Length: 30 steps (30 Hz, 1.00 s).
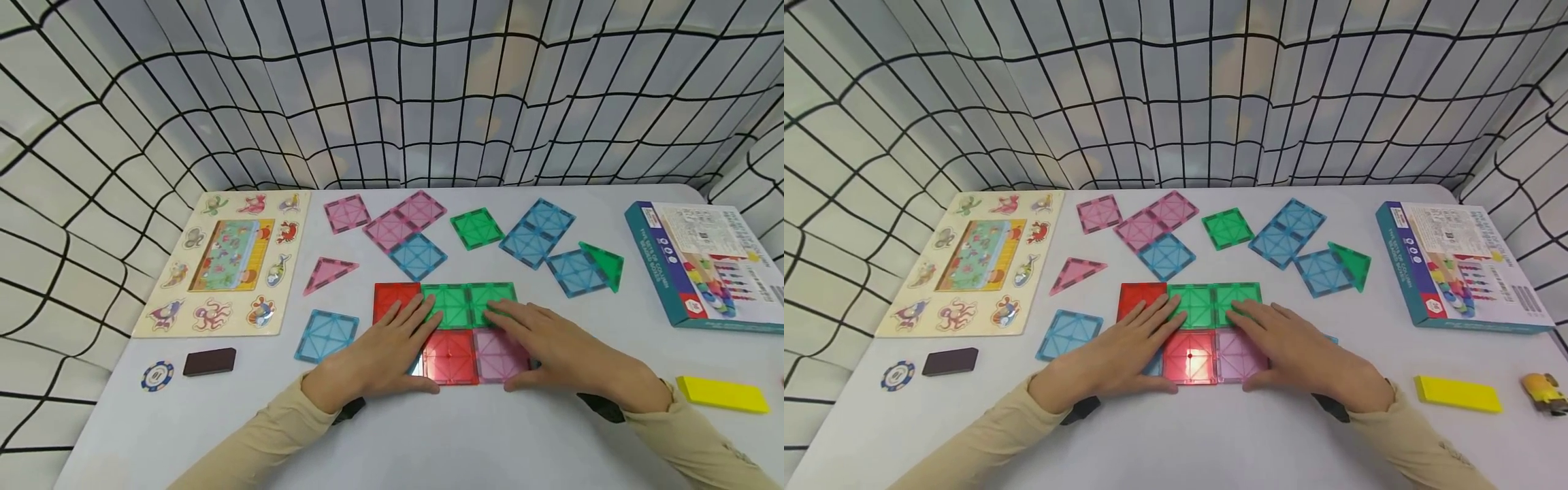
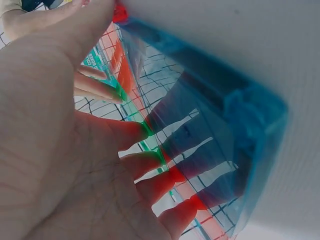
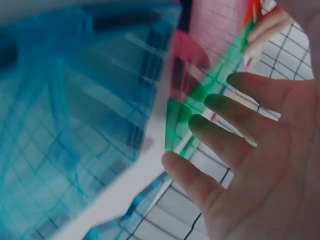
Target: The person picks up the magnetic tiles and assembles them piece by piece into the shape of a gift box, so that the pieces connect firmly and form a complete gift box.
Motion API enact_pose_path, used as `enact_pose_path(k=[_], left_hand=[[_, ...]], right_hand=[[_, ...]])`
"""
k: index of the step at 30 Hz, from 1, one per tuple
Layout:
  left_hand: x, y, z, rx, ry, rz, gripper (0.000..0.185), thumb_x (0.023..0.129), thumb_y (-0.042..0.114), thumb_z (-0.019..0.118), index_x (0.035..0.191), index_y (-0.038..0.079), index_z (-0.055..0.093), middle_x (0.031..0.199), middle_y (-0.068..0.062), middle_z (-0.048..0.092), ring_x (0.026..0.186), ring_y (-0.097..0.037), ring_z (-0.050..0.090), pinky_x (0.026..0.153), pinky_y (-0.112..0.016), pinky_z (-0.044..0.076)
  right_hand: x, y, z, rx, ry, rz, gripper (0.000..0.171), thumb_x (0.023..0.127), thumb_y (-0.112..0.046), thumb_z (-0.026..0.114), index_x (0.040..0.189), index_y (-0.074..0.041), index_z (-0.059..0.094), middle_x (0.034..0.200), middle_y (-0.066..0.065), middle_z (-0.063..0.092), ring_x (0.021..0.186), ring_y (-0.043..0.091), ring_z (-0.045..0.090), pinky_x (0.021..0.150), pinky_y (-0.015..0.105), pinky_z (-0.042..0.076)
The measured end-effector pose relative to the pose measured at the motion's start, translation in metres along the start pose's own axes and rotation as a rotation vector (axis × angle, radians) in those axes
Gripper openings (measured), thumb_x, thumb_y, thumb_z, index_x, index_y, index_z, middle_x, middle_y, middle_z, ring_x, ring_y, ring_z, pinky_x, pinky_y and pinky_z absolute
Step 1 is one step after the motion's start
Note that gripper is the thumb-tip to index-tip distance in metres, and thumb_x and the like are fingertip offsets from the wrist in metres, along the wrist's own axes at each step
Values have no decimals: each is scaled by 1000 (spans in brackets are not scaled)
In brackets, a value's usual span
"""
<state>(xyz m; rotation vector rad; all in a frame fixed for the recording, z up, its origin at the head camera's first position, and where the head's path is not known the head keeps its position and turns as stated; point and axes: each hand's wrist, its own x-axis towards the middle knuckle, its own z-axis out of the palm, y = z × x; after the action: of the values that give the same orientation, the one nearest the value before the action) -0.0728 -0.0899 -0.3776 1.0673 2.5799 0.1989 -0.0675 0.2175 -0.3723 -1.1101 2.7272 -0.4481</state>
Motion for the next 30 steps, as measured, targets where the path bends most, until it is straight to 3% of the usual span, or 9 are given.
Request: enact_pose_path(k=[9, 14, 23, 30], left_hand=[[4, 1, -1, 1, -11, 2, 102, 95, 67, 63, 166, 4, 24, 174, -15, 11, 161, -37, 7, 127, -53, 14], [4, -1, 0, 26, -6, 1, 102, 94, 68, 64, 166, 6, 26, 174, -14, 12, 161, -35, 8, 127, -52, 15], [2, -3, 1, 16, 16, 14, 103, 93, 68, 65, 165, 6, 27, 174, -15, 14, 160, -36, 10, 127, -52, 16], [0, -7, 1, 1, 21, 44, 102, 94, 66, 66, 165, 5, 27, 174, -15, 14, 161, -36, 9, 128, -51, 14]], right_hand=[[-45, 37, -18, 92, -64, 193, 106, 73, -58, 90, 156, -10, 46, 162, 19, 36, 140, 48, 43, 102, 69, 47], [-60, 47, -8, 74, -34, 210, 100, 75, -58, 89, 152, -8, 51, 159, 18, 39, 138, 46, 43, 102, 70, 46], [-50, 57, -11, 2, 40, 211, 82, 80, -37, 92, 144, 3, 59, 138, 20, 52, 121, 37, 54, 92, 56, 57], [-43, 61, -14, 19, 39, 208, 83, 79, -35, 93, 144, 4, 59, 138, 20, 54, 123, 39, 55, 93, 58, 56]])
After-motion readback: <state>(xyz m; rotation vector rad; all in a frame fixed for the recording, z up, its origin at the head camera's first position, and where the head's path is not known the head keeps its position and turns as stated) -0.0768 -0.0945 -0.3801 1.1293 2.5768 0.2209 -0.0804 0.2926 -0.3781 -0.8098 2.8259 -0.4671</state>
